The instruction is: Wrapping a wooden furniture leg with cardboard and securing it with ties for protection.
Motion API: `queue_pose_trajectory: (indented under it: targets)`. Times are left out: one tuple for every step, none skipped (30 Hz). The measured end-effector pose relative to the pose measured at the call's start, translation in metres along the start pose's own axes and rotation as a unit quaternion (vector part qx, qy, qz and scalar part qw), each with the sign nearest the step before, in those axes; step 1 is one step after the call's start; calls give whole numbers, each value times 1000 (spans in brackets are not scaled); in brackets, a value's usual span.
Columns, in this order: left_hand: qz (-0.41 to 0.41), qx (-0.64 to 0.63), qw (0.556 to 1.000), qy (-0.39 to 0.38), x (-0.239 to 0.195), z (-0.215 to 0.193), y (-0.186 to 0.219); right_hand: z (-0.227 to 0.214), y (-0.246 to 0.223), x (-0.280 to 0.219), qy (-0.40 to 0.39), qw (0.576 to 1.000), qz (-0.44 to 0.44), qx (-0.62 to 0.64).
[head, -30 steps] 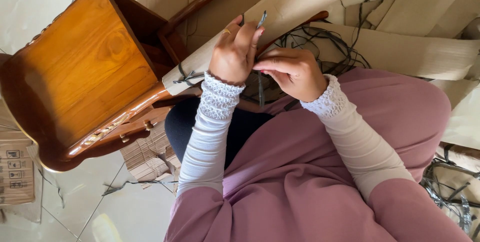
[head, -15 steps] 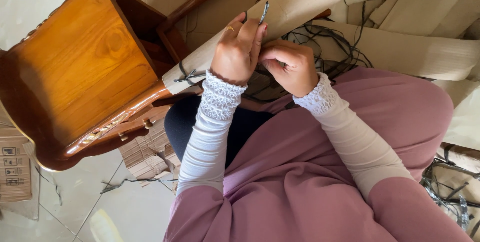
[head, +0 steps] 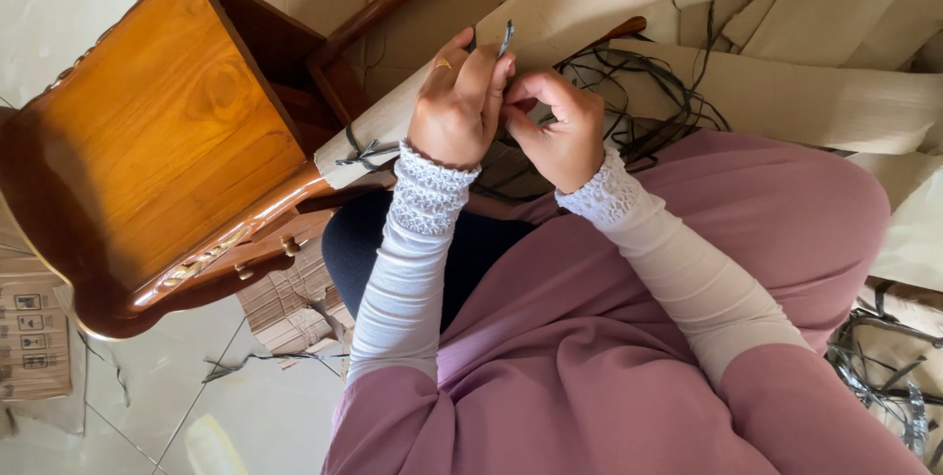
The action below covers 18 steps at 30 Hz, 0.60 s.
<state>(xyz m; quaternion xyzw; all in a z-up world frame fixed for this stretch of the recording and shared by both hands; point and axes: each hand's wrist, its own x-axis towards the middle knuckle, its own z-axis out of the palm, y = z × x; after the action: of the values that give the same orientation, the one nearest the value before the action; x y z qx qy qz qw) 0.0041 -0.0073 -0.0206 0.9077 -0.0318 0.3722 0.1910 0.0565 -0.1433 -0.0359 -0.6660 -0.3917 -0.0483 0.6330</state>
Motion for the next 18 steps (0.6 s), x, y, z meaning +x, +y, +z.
queue_pose_trajectory:
  targets:
    - [1, 0, 1000, 0, 0, 0, 0, 1, 3, 0, 1, 1000, 0, 0]
    - [6, -10, 1000, 4, -1, -1, 0, 2, 6, -1, 13, 999, -26, -26]
    - [11, -20, 1000, 9, -1, -2, -1, 3, 9, -1, 26, 997, -52, -52]
    - [12, -19, 1000, 9, 0, -4, 1, 4, 10, -1, 26, 997, -52, -52]
    - [21, -40, 999, 15, 1, -6, 2, 5, 12, -1, 33, 994, -71, -72]
    - [30, -61, 997, 21, 3, -8, 3, 5, 14, -1, 40, 991, -90, -94]
    - [30, -60, 998, 21, 5, -9, 5, 4, 12, 2, 40, 991, -90, -93]
    - [38, -69, 997, 23, 7, -11, 6, 4, 10, 4, 44, 988, -113, -95]
    - [47, -78, 996, 26, 8, -13, 8, 3, 8, 6, 48, 985, -135, -96]
    - [46, -78, 996, 26, 8, -13, 8, 3, 7, 6, 48, 985, -135, -96]
    - [53, -91, 994, 28, 8, -13, 9, 4, 6, 7, 58, 983, -141, -102]
    - [60, -104, 992, 30, 7, -13, 10, 4, 5, 8, 67, 981, -147, -107]
    - [60, -104, 992, 30, 6, -13, 9, 5, 5, 9, 67, 981, -147, -107]
    - [57, -107, 992, 28, 5, -13, 8, 5, 4, 11, 68, 978, -159, -115]
    - [55, -110, 992, 26, 5, -12, 8, 5, 4, 12, 68, 975, -171, -122]
    - [55, -109, 992, 27, 4, -12, 7, 5, 3, 13, 68, 975, -171, -122]
    - [56, -107, 992, 23, 3, -11, 6, 4, 2, 14, 62, 972, -182, -136]
    - [56, -105, 993, 19, 2, -10, 5, 4, 1, 14, 55, 968, -193, -149]
